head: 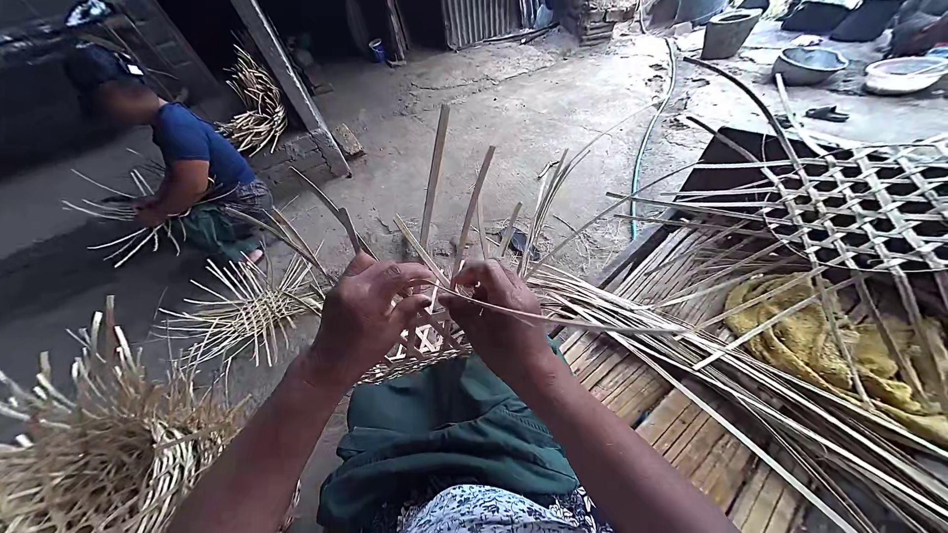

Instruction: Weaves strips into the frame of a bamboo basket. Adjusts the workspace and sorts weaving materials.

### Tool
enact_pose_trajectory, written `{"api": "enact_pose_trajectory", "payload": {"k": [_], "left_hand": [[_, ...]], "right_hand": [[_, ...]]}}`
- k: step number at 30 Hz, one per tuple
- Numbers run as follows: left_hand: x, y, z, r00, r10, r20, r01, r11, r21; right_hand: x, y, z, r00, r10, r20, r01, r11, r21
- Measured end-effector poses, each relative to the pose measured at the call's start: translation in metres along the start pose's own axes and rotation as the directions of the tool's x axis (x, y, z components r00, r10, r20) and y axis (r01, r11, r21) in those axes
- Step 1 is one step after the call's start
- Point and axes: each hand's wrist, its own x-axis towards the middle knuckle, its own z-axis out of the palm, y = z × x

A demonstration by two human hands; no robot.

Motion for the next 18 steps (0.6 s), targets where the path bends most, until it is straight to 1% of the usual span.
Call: {"api": "enact_pose_trajectory", "payload": {"k": [3, 5, 6, 8, 9, 10, 11, 12, 13, 14, 15, 16, 17, 18], "left_hand": [[-0.013, 0.012, 0.001, 0.996, -0.056, -0.068, 0.052, 0.997, -0.053], [-0.026, 0.010, 0.007, 0.992, -0.102, -0.070, 0.096, 0.992, -0.082], [-0.033, 0.008, 0.009, 0.990, -0.125, -0.064, 0.118, 0.988, -0.103], [-0.043, 0.004, 0.008, 0.986, -0.158, -0.053, 0.149, 0.977, -0.152], [-0.047, 0.002, 0.007, 0.983, -0.178, -0.051, 0.165, 0.967, -0.196], [-0.051, 0.000, 0.006, 0.978, -0.203, -0.054, 0.184, 0.951, -0.249], [-0.055, -0.003, 0.007, 0.972, -0.229, -0.059, 0.199, 0.928, -0.313], [-0.059, -0.008, 0.008, 0.964, -0.257, -0.069, 0.212, 0.899, -0.384], [-0.062, -0.013, 0.010, 0.954, -0.288, -0.079, 0.224, 0.866, -0.448], [-0.063, -0.017, 0.012, 0.945, -0.314, -0.090, 0.232, 0.840, -0.491], [-0.064, -0.019, 0.014, 0.940, -0.325, -0.100, 0.233, 0.830, -0.507], [-0.064, -0.021, 0.014, 0.942, -0.319, -0.104, 0.232, 0.844, -0.484], [-0.063, -0.021, 0.015, 0.947, -0.302, -0.110, 0.232, 0.878, -0.418], [-0.062, -0.019, 0.015, 0.952, -0.284, -0.111, 0.238, 0.918, -0.317]], "right_hand": [[-0.001, -0.008, -0.004, 1.000, -0.006, 0.019, 0.008, 0.995, -0.102], [-0.005, -0.010, -0.003, 0.996, 0.022, 0.092, -0.010, 0.992, -0.127], [-0.009, -0.012, 0.001, 0.993, 0.024, 0.115, -0.003, 0.984, -0.179], [-0.016, -0.020, 0.009, 0.993, 0.006, 0.116, 0.030, 0.950, -0.310], [-0.018, -0.025, 0.011, 0.993, -0.003, 0.118, 0.042, 0.944, -0.328], [-0.017, -0.027, 0.013, 0.991, -0.004, 0.131, 0.042, 0.956, -0.291], [-0.014, -0.026, 0.012, 0.985, 0.018, 0.174, 0.016, 0.981, -0.194], [-0.009, -0.023, 0.009, 0.966, 0.060, 0.251, -0.047, 0.997, -0.056], [-0.003, -0.017, 0.008, 0.939, 0.094, 0.330, -0.133, 0.987, 0.096], [0.002, -0.011, 0.008, 0.919, 0.097, 0.382, -0.192, 0.957, 0.217], [0.006, -0.006, 0.010, 0.908, 0.079, 0.411, -0.218, 0.927, 0.305], [0.008, -0.003, 0.011, 0.904, 0.056, 0.425, -0.227, 0.903, 0.364], [0.008, 0.000, 0.012, 0.901, 0.032, 0.432, -0.226, 0.886, 0.405], [0.009, 0.003, 0.013, 0.901, 0.014, 0.434, -0.223, 0.873, 0.434]]}}
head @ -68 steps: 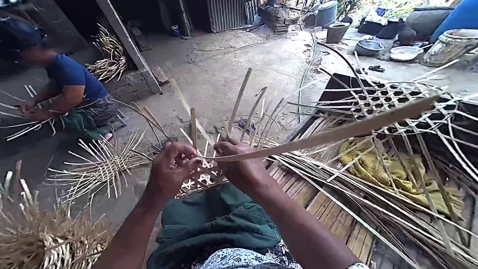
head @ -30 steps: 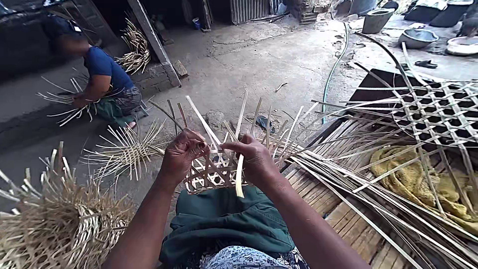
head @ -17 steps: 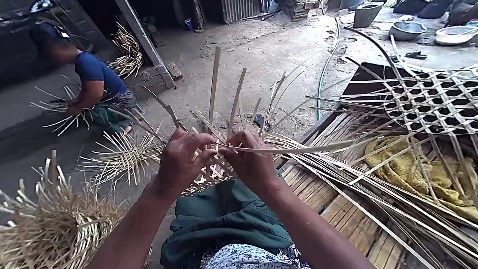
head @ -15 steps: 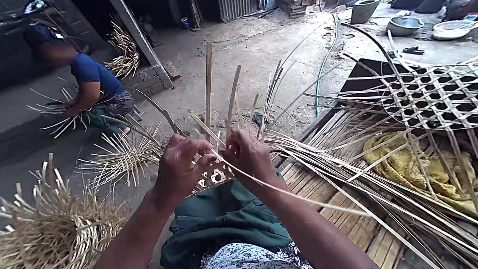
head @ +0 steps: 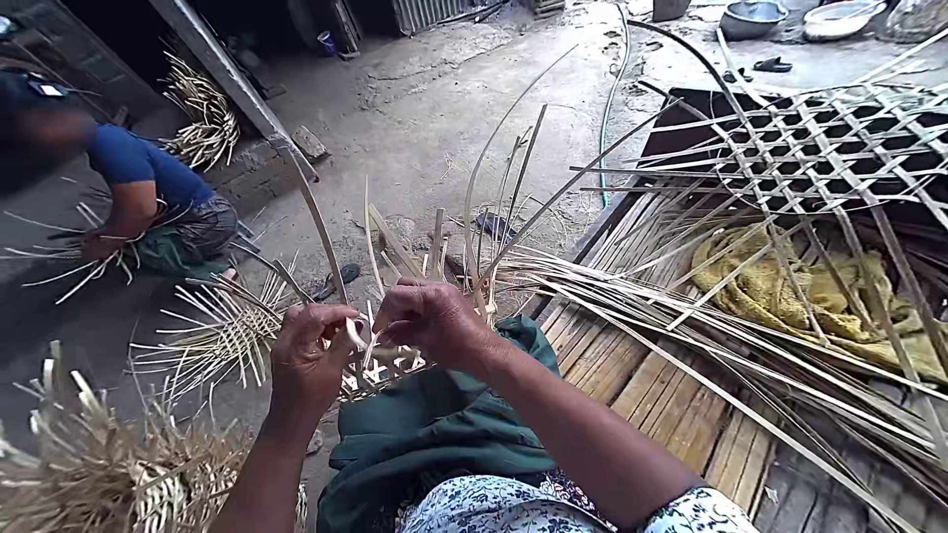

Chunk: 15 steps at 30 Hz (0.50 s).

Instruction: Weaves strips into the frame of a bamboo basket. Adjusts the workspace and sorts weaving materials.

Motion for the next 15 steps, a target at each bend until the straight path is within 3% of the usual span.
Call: {"api": "enact_pose_trajectory", "payload": {"k": [2, 4, 8, 10, 12, 15], "left_hand": [[0.000, 0.009, 0.002, 0.999, 0.038, 0.034, -0.044, 0.977, 0.210], [0.001, 0.016, 0.006, 0.994, 0.094, 0.050, -0.105, 0.931, 0.351], [0.001, 0.027, 0.013, 0.992, 0.118, 0.033, -0.121, 0.898, 0.424], [0.003, 0.029, 0.011, 0.999, 0.030, 0.023, -0.037, 0.939, 0.343], [0.007, 0.029, 0.004, 0.986, -0.160, 0.040, 0.156, 0.983, 0.092], [0.021, 0.029, -0.005, 0.908, -0.399, 0.126, 0.418, 0.876, -0.242]], "right_hand": [[0.000, 0.003, -0.003, 1.000, 0.016, -0.006, -0.016, 0.999, 0.030], [-0.002, -0.002, -0.004, 0.991, 0.123, -0.048, -0.120, 0.991, 0.062], [-0.008, -0.009, 0.001, 0.929, 0.243, -0.280, -0.231, 0.970, 0.073], [-0.010, -0.004, 0.002, 0.921, 0.178, -0.346, -0.170, 0.984, 0.056], [-0.014, 0.007, 0.004, 0.931, 0.010, -0.365, -0.024, 0.999, -0.033], [-0.021, 0.020, 0.005, 0.943, -0.156, -0.295, 0.127, 0.985, -0.116]]}}
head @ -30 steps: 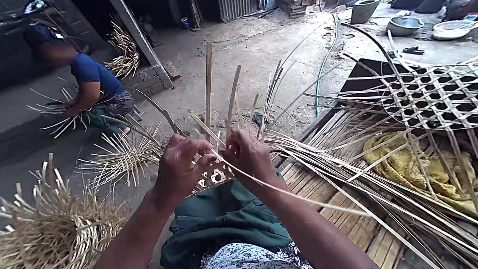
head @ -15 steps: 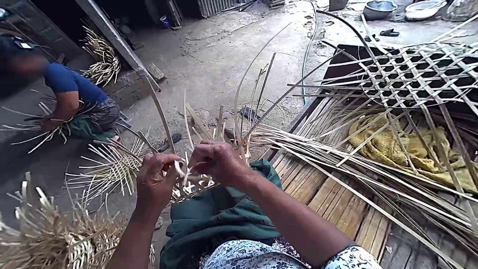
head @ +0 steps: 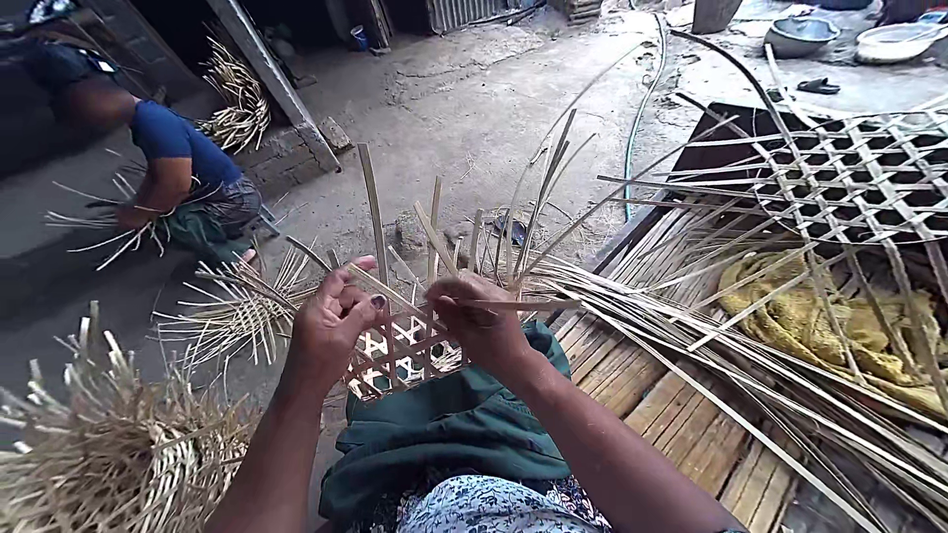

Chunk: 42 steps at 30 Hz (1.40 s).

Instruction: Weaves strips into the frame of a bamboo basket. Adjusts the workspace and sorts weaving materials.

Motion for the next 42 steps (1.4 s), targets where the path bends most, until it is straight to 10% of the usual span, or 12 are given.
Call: {"api": "enact_pose_trajectory", "payload": {"k": [10, 14, 18, 22, 31, 37, 42], "left_hand": [[-0.012, -0.015, 0.012, 0.953, 0.287, -0.098, -0.287, 0.958, 0.019], [-0.011, -0.001, 0.013, 0.834, 0.545, 0.085, -0.503, 0.690, 0.520], [0.011, 0.008, 0.009, 0.793, 0.490, 0.362, -0.583, 0.438, 0.684], [0.013, 0.018, 0.001, 0.811, 0.550, 0.200, -0.548, 0.593, 0.590], [-0.006, -0.012, -0.003, 0.922, 0.379, 0.077, -0.384, 0.871, 0.305], [0.004, -0.043, -0.018, 0.935, 0.349, 0.071, -0.337, 0.931, -0.143], [-0.001, -0.029, -0.006, 0.925, 0.381, 0.011, -0.363, 0.870, 0.333]], "right_hand": [[-0.001, -0.011, 0.002, 0.993, 0.096, 0.076, -0.069, 0.952, -0.297], [0.001, -0.004, 0.005, 0.992, 0.087, 0.090, -0.072, 0.985, -0.160], [0.000, -0.006, 0.003, 0.999, 0.018, -0.036, -0.024, 0.979, -0.200], [0.005, -0.021, -0.005, 0.991, 0.024, -0.131, -0.084, 0.879, -0.469], [0.004, -0.033, 0.002, 0.991, 0.135, 0.018, -0.109, 0.867, -0.487], [0.011, -0.022, -0.001, 0.949, 0.204, 0.239, -0.210, 0.978, -0.001], [0.007, -0.005, 0.004, 0.994, 0.007, 0.107, -0.010, 0.999, 0.033]]}}
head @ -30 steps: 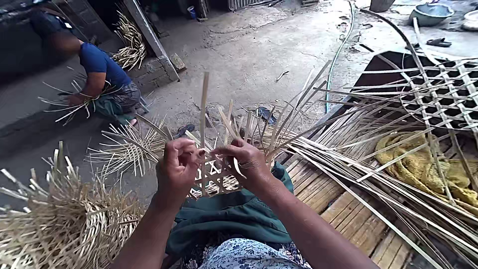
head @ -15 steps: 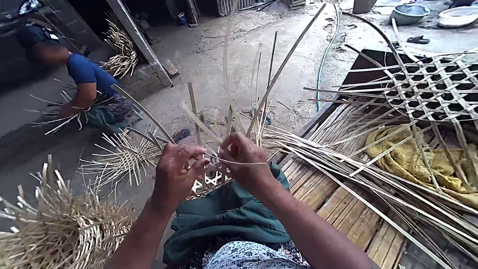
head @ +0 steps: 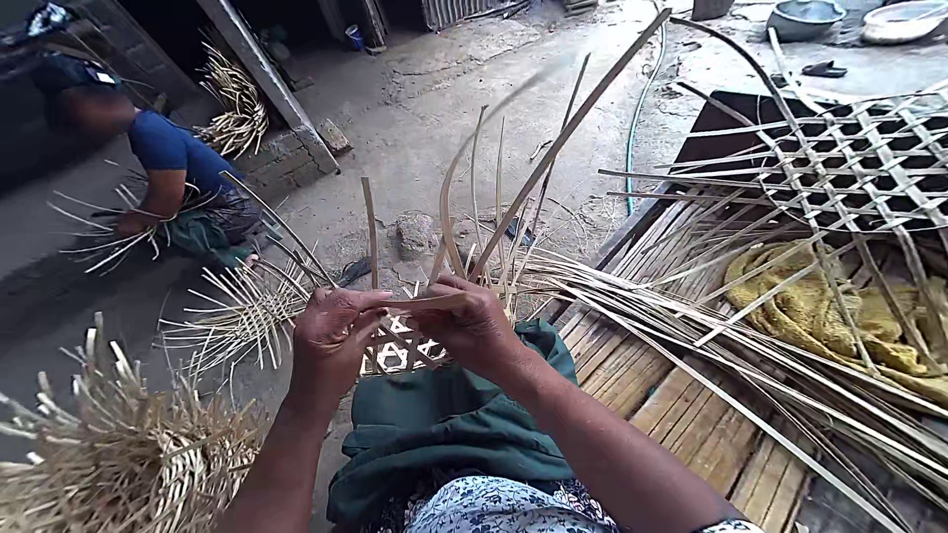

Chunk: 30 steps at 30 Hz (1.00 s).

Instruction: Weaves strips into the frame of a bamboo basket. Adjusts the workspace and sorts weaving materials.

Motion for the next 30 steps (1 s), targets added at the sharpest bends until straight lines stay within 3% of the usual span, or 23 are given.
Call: {"api": "enact_pose_trajectory", "payload": {"k": [3, 6, 9, 11, 13, 15, 17, 19, 22, 25, 27, 30], "left_hand": [[0.000, 0.018, 0.005, 0.997, 0.078, 0.028, -0.083, 0.940, 0.332], [0.000, 0.027, 0.008, 0.994, 0.106, 0.030, -0.110, 0.916, 0.386], [0.003, 0.027, 0.002, 0.994, -0.104, 0.027, 0.100, 0.989, 0.112], [0.011, 0.027, -0.005, 0.959, -0.273, 0.073, 0.282, 0.947, -0.157], [0.015, 0.025, -0.007, 0.926, -0.367, 0.092, 0.377, 0.869, -0.322], [0.012, 0.020, -0.006, 0.940, -0.335, 0.062, 0.326, 0.831, -0.450], [0.007, 0.012, -0.005, 0.981, -0.186, 0.049, 0.185, 0.841, -0.509], [0.004, 0.011, -0.002, 0.995, -0.100, 0.000, 0.090, 0.895, -0.437], [0.004, 0.024, 0.004, 0.992, 0.095, -0.086, -0.097, 0.995, -0.024], [0.015, 0.034, 0.012, 0.945, 0.273, 0.179, -0.320, 0.887, 0.332], [0.026, 0.027, 0.010, 0.920, 0.290, 0.263, -0.380, 0.825, 0.419], [0.034, 0.026, -0.004, 0.964, 0.222, 0.144, -0.258, 0.910, 0.325]], "right_hand": [[-0.002, -0.006, -0.001, 0.988, 0.142, -0.065, -0.139, 0.989, 0.042], [0.000, -0.015, -0.003, 0.938, 0.319, -0.133, -0.296, 0.940, 0.170], [0.000, -0.014, -0.003, 0.925, 0.331, -0.186, -0.285, 0.929, 0.236], [-0.005, -0.006, 0.002, 0.954, 0.219, -0.203, -0.181, 0.965, 0.192], [-0.012, 0.004, 0.008, 0.982, 0.054, -0.183, -0.037, 0.995, 0.095], [-0.015, 0.008, 0.011, 0.988, -0.046, -0.147, 0.039, 0.998, -0.049], [-0.014, 0.005, 0.009, 0.988, -0.066, -0.140, 0.030, 0.969, -0.247], [-0.011, -0.003, 0.006, 0.991, -0.018, -0.129, -0.033, 0.924, -0.380], [-0.009, -0.008, 0.006, 0.996, 0.035, -0.085, -0.066, 0.918, -0.390], [-0.011, -0.001, 0.010, 0.990, -0.065, -0.121, 0.031, 0.963, -0.267], [-0.011, -0.001, 0.006, 0.980, -0.109, -0.166, 0.069, 0.971, -0.227], [-0.009, -0.011, -0.007, 0.959, -0.159, -0.235, 0.068, 0.933, -0.353]]}}
